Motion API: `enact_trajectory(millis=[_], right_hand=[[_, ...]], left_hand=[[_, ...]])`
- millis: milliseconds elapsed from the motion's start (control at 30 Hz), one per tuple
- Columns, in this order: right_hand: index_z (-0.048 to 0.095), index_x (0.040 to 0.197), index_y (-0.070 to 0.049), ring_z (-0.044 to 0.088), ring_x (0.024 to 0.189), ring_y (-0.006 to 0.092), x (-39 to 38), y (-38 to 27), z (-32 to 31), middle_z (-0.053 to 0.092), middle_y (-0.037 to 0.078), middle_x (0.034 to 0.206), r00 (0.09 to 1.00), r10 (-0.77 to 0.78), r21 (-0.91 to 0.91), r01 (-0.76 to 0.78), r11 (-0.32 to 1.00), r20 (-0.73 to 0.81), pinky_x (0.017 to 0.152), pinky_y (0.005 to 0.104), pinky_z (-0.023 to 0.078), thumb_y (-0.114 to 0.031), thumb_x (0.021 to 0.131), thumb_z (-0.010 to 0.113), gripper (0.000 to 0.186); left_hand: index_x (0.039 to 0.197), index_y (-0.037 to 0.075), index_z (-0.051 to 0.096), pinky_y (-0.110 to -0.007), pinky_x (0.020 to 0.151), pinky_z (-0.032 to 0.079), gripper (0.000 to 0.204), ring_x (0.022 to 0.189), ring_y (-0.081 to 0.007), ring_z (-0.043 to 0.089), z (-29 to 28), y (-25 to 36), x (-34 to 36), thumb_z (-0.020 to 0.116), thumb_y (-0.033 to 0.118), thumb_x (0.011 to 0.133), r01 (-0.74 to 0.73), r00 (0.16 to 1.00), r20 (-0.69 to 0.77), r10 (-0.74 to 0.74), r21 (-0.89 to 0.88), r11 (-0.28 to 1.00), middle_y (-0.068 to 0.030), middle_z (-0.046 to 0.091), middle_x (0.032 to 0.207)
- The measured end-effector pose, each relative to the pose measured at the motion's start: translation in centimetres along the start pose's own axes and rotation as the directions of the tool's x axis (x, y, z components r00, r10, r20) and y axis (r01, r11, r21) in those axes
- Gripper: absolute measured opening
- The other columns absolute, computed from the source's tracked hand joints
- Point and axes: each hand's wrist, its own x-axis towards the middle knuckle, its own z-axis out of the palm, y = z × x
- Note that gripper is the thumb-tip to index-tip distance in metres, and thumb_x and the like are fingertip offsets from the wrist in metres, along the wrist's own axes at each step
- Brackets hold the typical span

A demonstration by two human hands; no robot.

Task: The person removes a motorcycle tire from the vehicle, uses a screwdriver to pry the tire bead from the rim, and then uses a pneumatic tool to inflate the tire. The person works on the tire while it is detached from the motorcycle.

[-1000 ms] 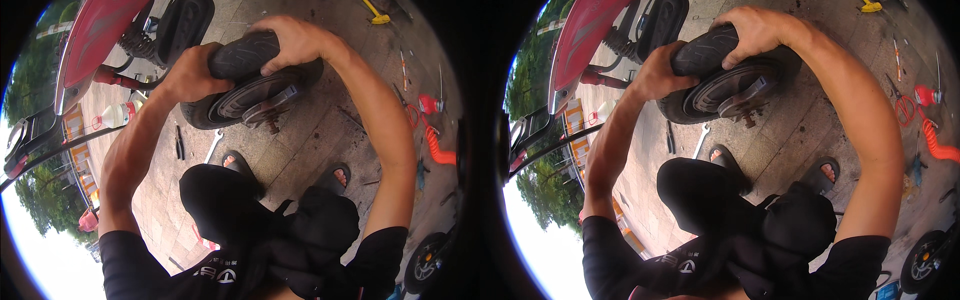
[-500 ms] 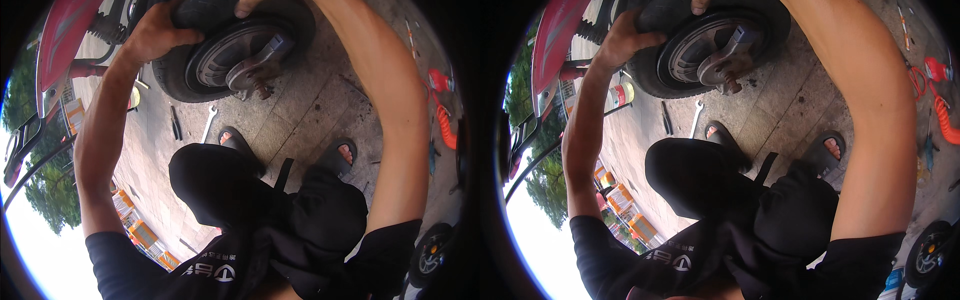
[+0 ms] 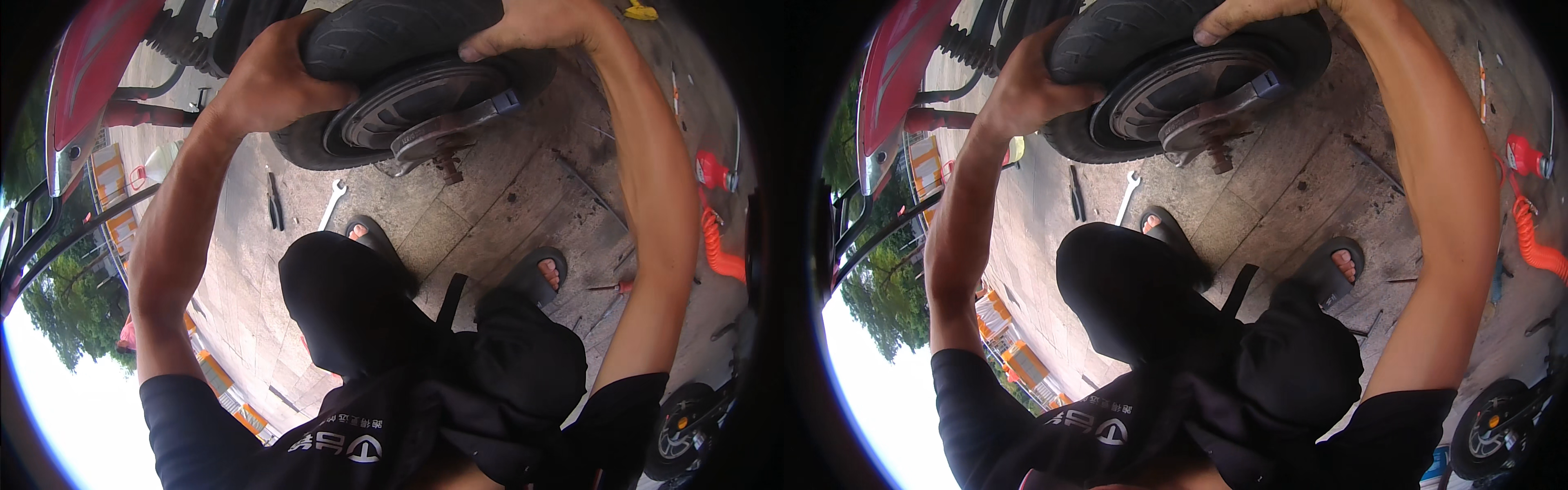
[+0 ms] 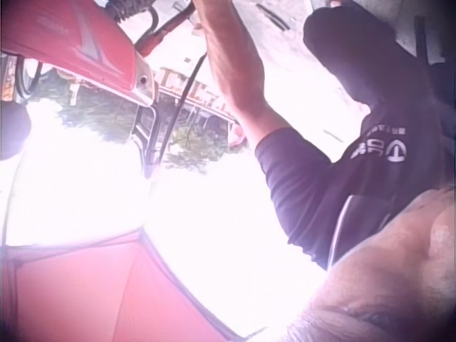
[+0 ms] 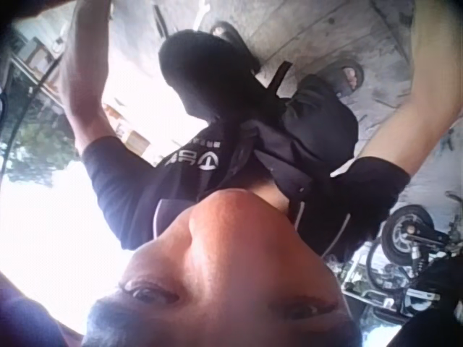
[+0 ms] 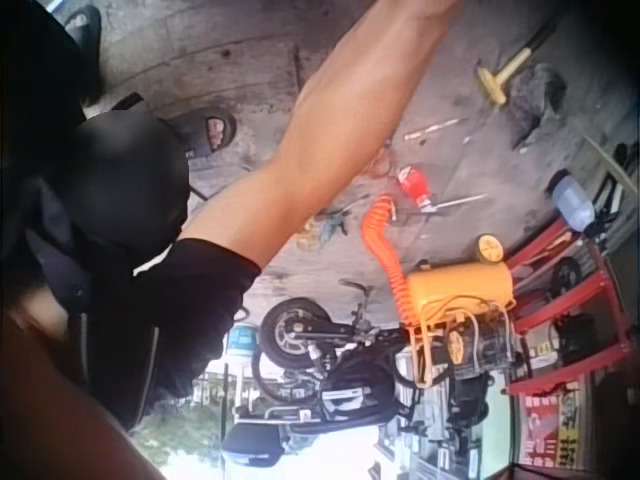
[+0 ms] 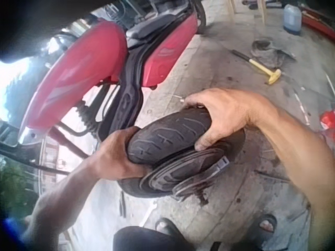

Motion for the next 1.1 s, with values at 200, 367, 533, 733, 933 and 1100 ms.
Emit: enact_trajectory(millis=[200,367,533,733,933,1100], right_hand=[[0.063,0.126,0.002,0.068,0.104,0.0283,0.6,0.2,0.0,0.072,0.016,0.109,0.997,-0.047,0.074,0.043,0.996,0.054,0.092,0.0377,0.054,-0.031,0.065,0.092,0.075],[0.063,0.124,-0.001,0.066,0.089,0.0197,-2.1,0.1,0.8,0.067,0.004,0.089,0.763,0.077,0.473,0.316,0.822,-0.642,0.082,0.0326,0.054,-0.026,0.087,0.082,0.049],[0.058,0.123,0.009,0.071,0.095,0.0222,-10.0,-3.0,3.1,0.072,0.019,0.108,0.684,0.090,0.404,0.314,0.859,-0.724,0.082,0.0301,0.056,-0.011,0.086,0.074,0.045],[0.067,0.112,0.005,0.073,0.082,0.0176,-11.3,-4.0,4.7,0.075,0.014,0.100,0.834,-0.223,-0.087,0.208,0.974,-0.504,0.072,0.0265,0.057,-0.001,0.085,0.071,0.027],[0.068,0.104,-0.001,0.069,0.068,0.0229,-8.7,-5.2,4.6,0.070,0.012,0.083,0.853,-0.198,-0.159,0.137,0.978,-0.482,0.060,0.0322,0.052,-0.002,0.082,0.074,0.022],[0.068,0.106,-0.003,0.070,0.074,0.0263,-7.1,-5.0,4.8,0.071,0.012,0.087,0.867,-0.234,-0.161,0.180,0.970,-0.440,0.064,0.0337,0.053,0.000,0.082,0.073,0.025]], left_hand=[[0.113,-0.003,0.066,-0.034,0.081,0.055,0.053,0.088,-0.0182,0.069,-0.4,2.3,1.5,0.081,0.018,0.067,0.075,0.993,0.099,-0.064,-0.107,0.991,-0.0119,0.073,0.094],[0.113,-0.004,0.066,-0.034,0.082,0.055,0.051,0.088,-0.0187,0.070,-0.5,2.7,2.9,0.080,0.017,0.068,0.095,0.991,0.111,-0.077,-0.166,0.982,-0.0128,0.073,0.095],[0.114,-0.003,0.067,-0.035,0.085,0.055,0.052,0.090,-0.0207,0.070,-0.7,3.0,3.5,0.080,0.018,0.068,0.076,0.993,0.101,-0.067,-0.091,0.993,-0.0132,0.074,0.097],[0.113,-0.005,0.066,-0.035,0.086,0.055,0.051,0.092,-0.0219,0.070,-0.4,2.9,4.2,0.079,0.018,0.069,0.034,0.995,0.099,-0.018,-0.159,0.987,-0.0140,0.074,0.098],[0.112,-0.007,0.066,-0.034,0.087,0.055,0.051,0.093,-0.0218,0.069,-0.1,2.8,4.3,0.078,0.017,0.069,0.025,0.994,0.109,-0.009,-0.147,0.989,-0.0147,0.073,0.098],[0.111,-0.007,0.066,-0.034,0.085,0.055,0.050,0.091,-0.0216,0.070,0.1,2.8,4.3,0.078,0.017,0.068,0.015,0.995,0.096,0.004,-0.193,0.981,-0.0150,0.074,0.096]])
